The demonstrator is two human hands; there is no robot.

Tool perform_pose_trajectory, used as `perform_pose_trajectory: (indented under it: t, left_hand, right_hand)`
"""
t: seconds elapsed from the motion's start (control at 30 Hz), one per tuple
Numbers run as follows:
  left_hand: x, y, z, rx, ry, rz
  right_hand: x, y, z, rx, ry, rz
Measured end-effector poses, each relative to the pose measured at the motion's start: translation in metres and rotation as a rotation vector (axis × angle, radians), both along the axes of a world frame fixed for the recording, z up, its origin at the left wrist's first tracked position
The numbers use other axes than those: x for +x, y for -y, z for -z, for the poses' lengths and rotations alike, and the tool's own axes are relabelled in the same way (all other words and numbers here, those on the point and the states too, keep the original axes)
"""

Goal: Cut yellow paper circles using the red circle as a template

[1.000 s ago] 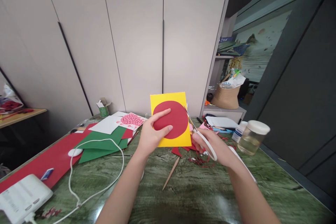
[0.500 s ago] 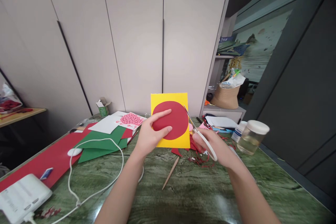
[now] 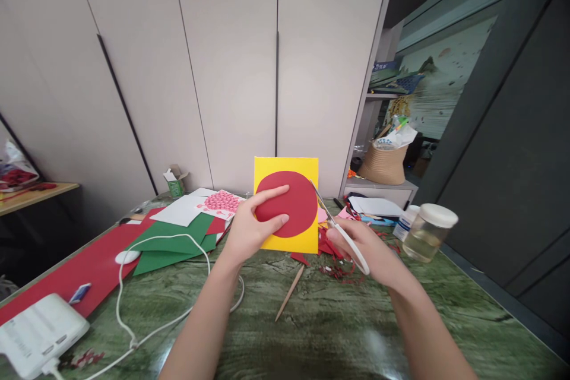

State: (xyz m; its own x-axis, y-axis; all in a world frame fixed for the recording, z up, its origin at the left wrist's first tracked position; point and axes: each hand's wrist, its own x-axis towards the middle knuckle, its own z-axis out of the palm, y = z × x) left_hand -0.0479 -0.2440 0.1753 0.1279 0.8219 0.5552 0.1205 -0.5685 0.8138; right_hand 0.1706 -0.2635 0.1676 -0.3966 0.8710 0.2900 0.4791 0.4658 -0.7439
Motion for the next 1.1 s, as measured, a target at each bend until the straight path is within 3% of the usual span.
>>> perform_pose_trajectory:
  t: [0.73, 1.1]
  left_hand:
    - [-0.0082, 0.0005, -0.0037, 0.008, -0.069, -0.006]
    - [-0.0091, -0.0033, -0.002, -0.023, -0.055, 0.032]
  right_hand:
    - [0.0035, -0.0015, 0.0, 0.017, 0.094, -0.008]
    - [0.0078, -0.0031, 0.0027, -0.13, 0.028, -0.001]
